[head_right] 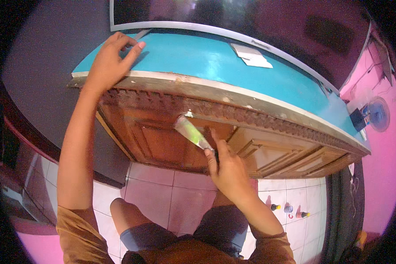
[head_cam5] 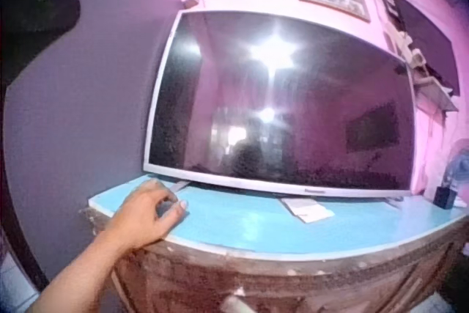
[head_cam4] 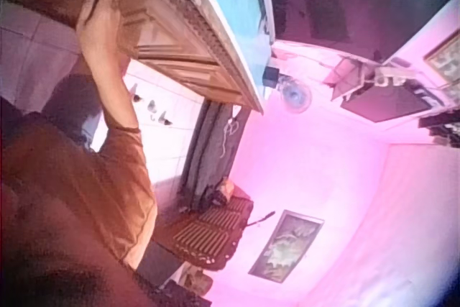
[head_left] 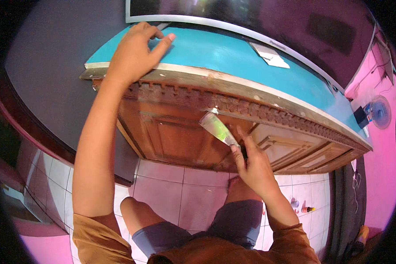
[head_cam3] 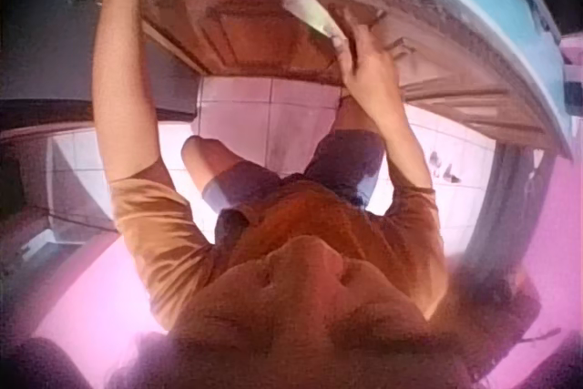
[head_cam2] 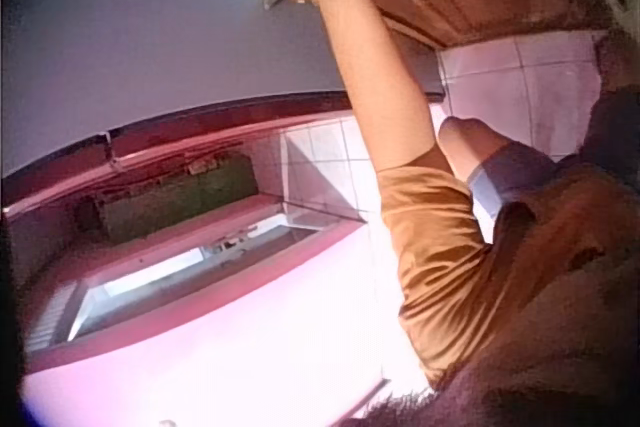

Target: The person uses a scraper to apply and smooth white putty or filler into a damaged wooden groove of a cabinet.

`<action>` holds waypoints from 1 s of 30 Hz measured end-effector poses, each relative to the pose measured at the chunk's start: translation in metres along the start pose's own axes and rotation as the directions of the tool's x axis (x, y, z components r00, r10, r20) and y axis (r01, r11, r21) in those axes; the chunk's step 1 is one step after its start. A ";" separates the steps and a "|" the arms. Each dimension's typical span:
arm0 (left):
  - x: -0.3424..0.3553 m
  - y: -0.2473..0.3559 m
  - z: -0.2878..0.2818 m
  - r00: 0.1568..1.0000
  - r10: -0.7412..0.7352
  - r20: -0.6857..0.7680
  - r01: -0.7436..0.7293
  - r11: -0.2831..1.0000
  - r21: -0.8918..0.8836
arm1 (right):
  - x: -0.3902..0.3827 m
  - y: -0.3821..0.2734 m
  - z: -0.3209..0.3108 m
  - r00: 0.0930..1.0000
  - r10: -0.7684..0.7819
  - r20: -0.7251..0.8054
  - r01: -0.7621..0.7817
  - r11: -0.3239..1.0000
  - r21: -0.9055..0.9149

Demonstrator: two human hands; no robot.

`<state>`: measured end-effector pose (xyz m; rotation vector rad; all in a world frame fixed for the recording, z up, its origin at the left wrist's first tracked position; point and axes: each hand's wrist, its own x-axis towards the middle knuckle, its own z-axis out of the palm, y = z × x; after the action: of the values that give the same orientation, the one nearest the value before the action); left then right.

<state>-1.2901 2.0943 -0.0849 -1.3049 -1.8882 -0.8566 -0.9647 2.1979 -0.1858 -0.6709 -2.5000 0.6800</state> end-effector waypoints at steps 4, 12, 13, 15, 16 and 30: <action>0.001 0.004 0.003 0.998 -0.024 0.053 0.023 1.000 0.008 | -0.052 0.051 0.053 0.966 -0.126 0.225 0.070 0.968 0.242; 0.004 0.000 0.020 0.994 -0.045 0.095 0.043 0.999 0.027 | -0.096 0.021 0.107 0.929 -0.160 0.335 -0.112 0.741 0.662; 0.005 0.001 0.021 0.991 -0.067 0.112 0.065 0.998 0.021 | -0.099 0.026 0.106 0.958 -0.173 0.228 -0.011 0.773 0.635; 0.002 0.002 0.017 0.990 -0.097 0.107 0.092 0.995 0.050 | -0.104 0.035 0.100 0.945 -0.088 0.316 -0.121 0.801 0.586; 0.002 -0.002 0.018 0.992 -0.100 0.076 0.093 0.992 0.090 | -0.104 0.040 0.093 0.866 0.009 0.500 -0.320 0.779 0.539; -0.005 -0.023 0.042 0.998 -0.068 0.014 0.066 0.992 0.107 | -0.104 0.064 0.054 0.957 0.287 0.032 -0.071 0.127 0.989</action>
<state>-1.3178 2.1196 -0.1157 -1.1940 -1.9734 -0.7686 -0.8923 2.1701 -0.2943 -0.4141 -1.2000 2.0016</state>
